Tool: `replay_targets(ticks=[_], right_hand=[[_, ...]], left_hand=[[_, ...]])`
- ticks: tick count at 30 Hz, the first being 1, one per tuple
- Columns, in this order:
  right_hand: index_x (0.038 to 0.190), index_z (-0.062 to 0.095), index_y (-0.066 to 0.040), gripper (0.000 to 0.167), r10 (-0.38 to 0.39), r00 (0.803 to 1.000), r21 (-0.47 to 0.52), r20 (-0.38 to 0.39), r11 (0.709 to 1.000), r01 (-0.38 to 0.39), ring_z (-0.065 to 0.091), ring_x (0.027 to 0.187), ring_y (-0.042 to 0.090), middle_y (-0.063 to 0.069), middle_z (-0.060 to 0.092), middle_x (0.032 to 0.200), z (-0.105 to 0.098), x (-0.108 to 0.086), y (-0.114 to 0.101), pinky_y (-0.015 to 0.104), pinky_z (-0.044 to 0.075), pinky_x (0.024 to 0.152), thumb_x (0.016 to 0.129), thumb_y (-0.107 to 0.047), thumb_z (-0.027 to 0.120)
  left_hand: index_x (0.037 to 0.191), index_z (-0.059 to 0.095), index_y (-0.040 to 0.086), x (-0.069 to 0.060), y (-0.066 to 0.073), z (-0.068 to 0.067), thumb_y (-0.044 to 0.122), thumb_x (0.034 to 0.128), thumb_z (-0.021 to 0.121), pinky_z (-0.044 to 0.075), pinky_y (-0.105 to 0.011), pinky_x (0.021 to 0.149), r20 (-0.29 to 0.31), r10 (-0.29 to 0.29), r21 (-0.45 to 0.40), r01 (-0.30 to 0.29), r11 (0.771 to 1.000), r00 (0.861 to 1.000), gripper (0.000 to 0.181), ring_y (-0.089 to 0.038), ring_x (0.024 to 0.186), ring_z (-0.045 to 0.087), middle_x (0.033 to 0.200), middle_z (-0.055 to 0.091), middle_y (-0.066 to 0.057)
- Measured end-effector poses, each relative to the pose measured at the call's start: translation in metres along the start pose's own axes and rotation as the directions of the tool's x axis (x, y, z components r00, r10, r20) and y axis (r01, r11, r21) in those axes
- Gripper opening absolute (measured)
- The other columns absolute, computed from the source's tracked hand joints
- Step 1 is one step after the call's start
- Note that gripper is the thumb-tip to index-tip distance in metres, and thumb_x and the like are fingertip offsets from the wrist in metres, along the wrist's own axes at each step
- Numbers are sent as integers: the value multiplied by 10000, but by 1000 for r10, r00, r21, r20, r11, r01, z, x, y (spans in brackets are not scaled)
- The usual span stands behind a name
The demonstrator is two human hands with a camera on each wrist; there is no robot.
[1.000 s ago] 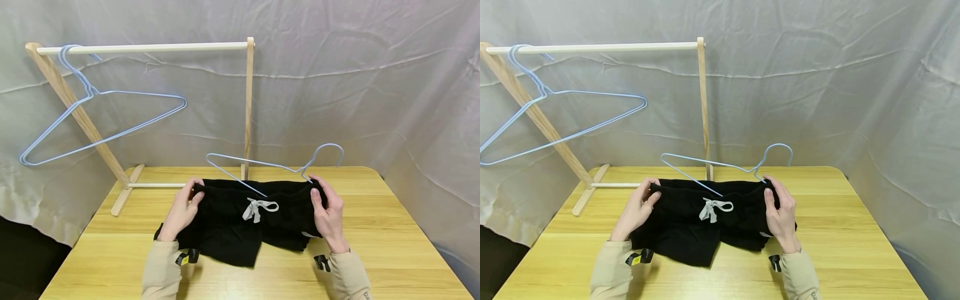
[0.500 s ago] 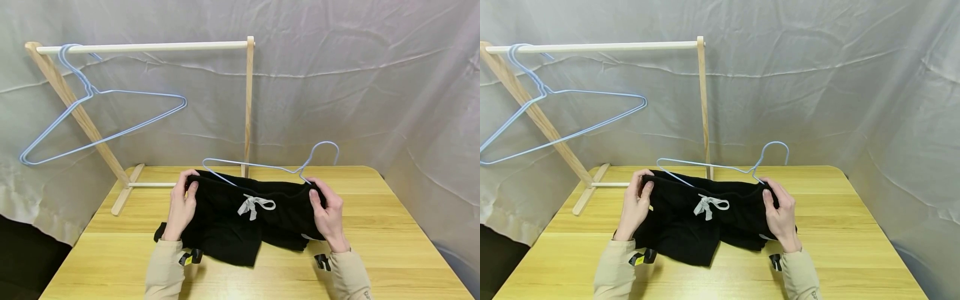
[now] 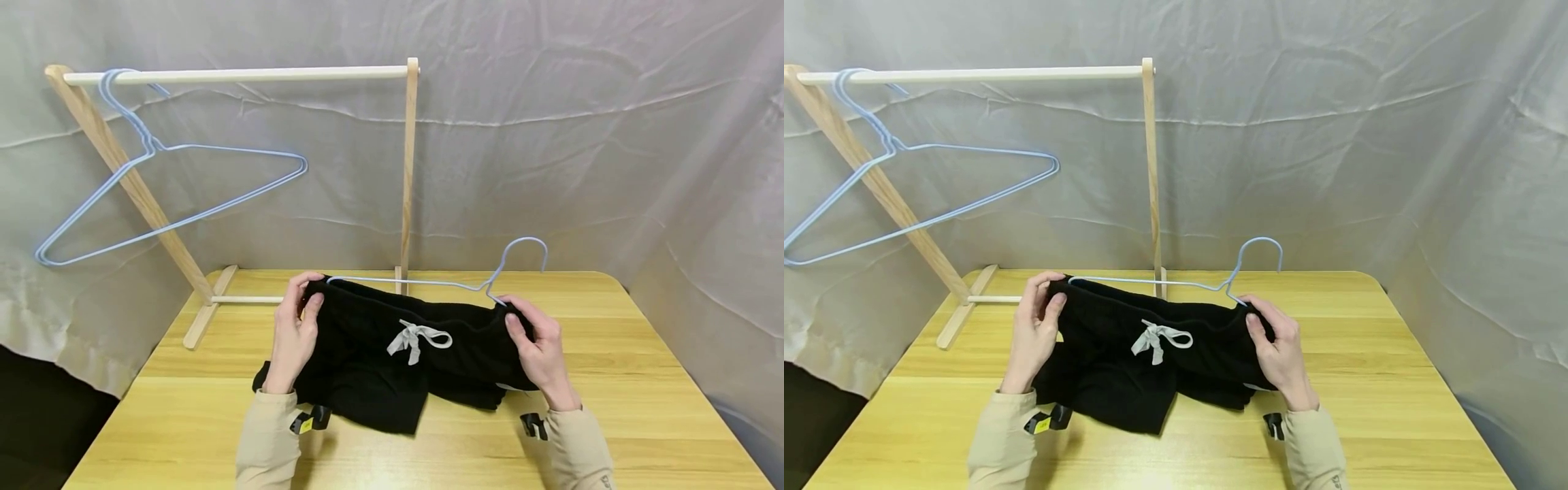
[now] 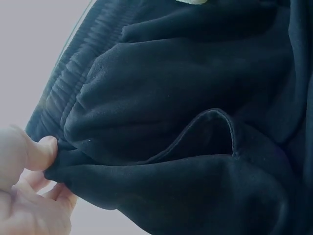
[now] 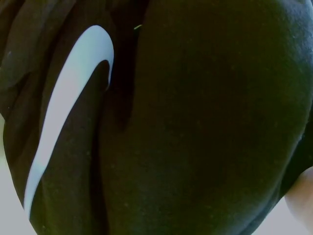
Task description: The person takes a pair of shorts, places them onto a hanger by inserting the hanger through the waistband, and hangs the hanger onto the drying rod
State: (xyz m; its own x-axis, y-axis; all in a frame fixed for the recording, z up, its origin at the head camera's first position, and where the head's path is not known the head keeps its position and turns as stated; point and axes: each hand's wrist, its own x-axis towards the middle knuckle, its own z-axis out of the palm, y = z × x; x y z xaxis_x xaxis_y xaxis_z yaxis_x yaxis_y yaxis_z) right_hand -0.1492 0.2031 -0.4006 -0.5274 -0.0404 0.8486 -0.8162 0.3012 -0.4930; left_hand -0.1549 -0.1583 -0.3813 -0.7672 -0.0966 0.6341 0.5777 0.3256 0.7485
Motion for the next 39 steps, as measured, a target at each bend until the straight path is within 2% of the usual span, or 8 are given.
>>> replay_targets(ticks=[3,10,15,21,26,30,35,39], right_hand=[[1070,655,179,351,0,1000,0,9,1000,0,640,1079,-44,-164,692,1154,-1,0,0,118,468,955,773,317,529],[1064,659,177,360,-5,1000,-10,24,1000,6,638,1085,-48,-146,701,1151,-2,1,1,113,466,961,757,320,539],[1066,671,156,365,-18,999,-25,44,1000,19,642,1080,-48,-111,714,1138,-3,2,1,103,468,952,759,310,550],[1087,676,135,318,-2,996,-44,89,999,6,629,1110,-62,-134,702,1164,-6,1,0,104,460,980,818,263,565],[1093,684,107,291,31,990,-81,135,996,-20,613,1111,-87,-134,696,1153,-8,-1,-1,102,456,986,847,225,583],[1088,687,101,332,14,988,-96,157,995,1,610,1113,-88,-10,733,1100,-6,0,-3,101,454,990,808,252,594],[1091,697,81,372,-32,981,-121,192,991,56,605,1132,-77,184,730,1021,2,1,-8,96,440,1007,775,260,620],[1097,699,60,380,-43,977,-144,210,987,75,610,1112,-63,194,727,998,9,1,-11,90,437,998,774,251,637]], left_hand=[[1325,544,7,1,0,-1,-19,987,576,426,-138,709,-17,-9,-34,8,999,1000,340,-52,800,549,959,672,-181],[1253,604,-71,3,-1,-7,-58,922,660,475,-110,738,-50,-77,-183,67,981,996,336,8,805,630,915,720,177],[1164,650,-106,4,0,-10,-18,919,686,524,-119,790,-35,-187,-230,174,958,982,263,14,871,680,947,745,196],[1153,688,-79,3,2,-14,-9,905,709,536,-125,801,5,-244,-175,241,955,970,258,37,877,681,931,735,229],[1159,699,-64,3,4,-18,36,905,728,541,-135,821,64,-255,-162,262,951,965,274,18,907,684,946,735,226],[1146,716,-45,3,4,-20,29,898,732,525,-129,832,97,-237,-127,248,960,967,259,33,927,683,969,741,211],[1125,747,8,2,6,-12,61,881,758,504,-130,915,160,-207,-31,214,976,965,250,80,1018,659,1097,774,-26],[1128,761,73,-1,11,-2,135,884,769,478,-132,965,201,-160,70,148,986,966,251,-8,1087,674,1146,763,-93]])
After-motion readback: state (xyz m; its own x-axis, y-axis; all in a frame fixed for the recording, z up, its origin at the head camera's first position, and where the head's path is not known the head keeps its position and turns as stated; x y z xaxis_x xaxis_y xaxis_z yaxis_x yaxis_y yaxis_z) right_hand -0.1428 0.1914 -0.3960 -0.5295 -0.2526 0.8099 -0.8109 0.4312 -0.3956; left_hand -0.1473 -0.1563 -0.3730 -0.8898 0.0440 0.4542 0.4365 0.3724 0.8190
